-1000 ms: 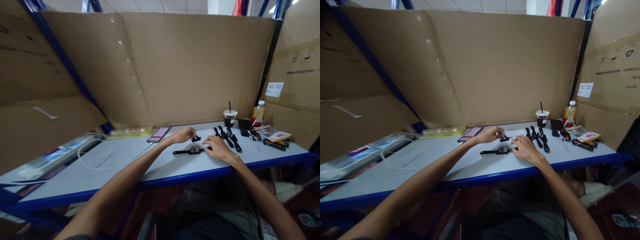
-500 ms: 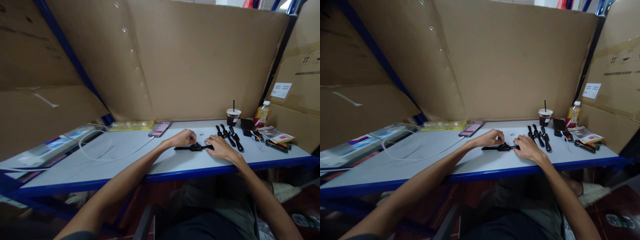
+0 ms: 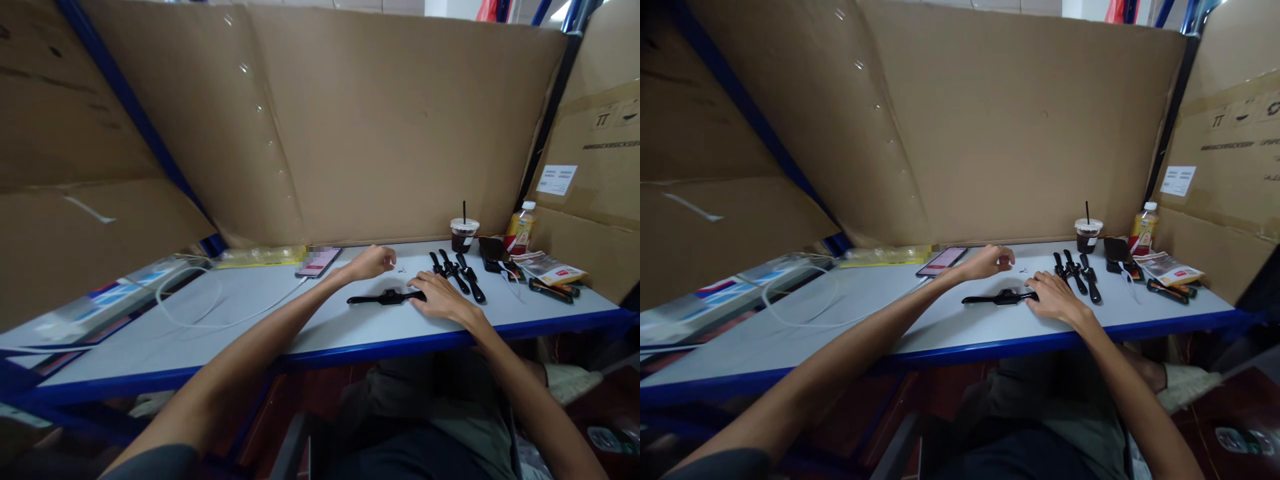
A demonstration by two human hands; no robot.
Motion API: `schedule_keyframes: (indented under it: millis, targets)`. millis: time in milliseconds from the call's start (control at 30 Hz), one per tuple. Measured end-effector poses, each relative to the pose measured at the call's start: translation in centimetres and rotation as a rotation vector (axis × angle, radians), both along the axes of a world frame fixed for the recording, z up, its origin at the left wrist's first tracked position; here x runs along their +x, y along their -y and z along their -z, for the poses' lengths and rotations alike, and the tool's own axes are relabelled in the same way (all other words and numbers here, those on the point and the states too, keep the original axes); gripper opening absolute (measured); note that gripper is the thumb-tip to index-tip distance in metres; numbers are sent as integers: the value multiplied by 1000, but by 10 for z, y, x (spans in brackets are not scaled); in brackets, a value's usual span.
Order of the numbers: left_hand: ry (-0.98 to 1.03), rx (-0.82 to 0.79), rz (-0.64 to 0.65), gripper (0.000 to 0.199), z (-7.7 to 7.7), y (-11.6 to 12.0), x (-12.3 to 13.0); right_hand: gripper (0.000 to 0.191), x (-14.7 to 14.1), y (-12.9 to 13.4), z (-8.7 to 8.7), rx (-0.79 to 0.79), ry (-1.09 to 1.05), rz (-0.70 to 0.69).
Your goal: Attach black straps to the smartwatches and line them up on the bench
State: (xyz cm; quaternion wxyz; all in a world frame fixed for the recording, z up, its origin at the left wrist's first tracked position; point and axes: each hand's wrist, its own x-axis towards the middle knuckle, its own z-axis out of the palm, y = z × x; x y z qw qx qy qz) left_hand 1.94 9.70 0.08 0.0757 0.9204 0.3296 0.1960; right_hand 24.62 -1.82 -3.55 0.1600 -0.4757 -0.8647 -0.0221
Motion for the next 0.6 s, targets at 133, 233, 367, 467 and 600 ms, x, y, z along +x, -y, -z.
schedule_keyframes:
  millis: [133,233,367,467,600]
  targets:
    - [-102,-62,-4,25,9,-38,26,33,0,0,1,3,12,11]
    - [-169,-99,138,27,18,-53,40,33,-1,1,1,4,17,9]
    - [-191,-120,159,20,26,-55,42,33,-3,2,0,4,21,12]
    - [-181,-125,124,16,26,-49,36,33,-4,2,0,5,23,17]
    - [-130,-119,71,16,20,-40,26,30,-4,2,0,9,0,13]
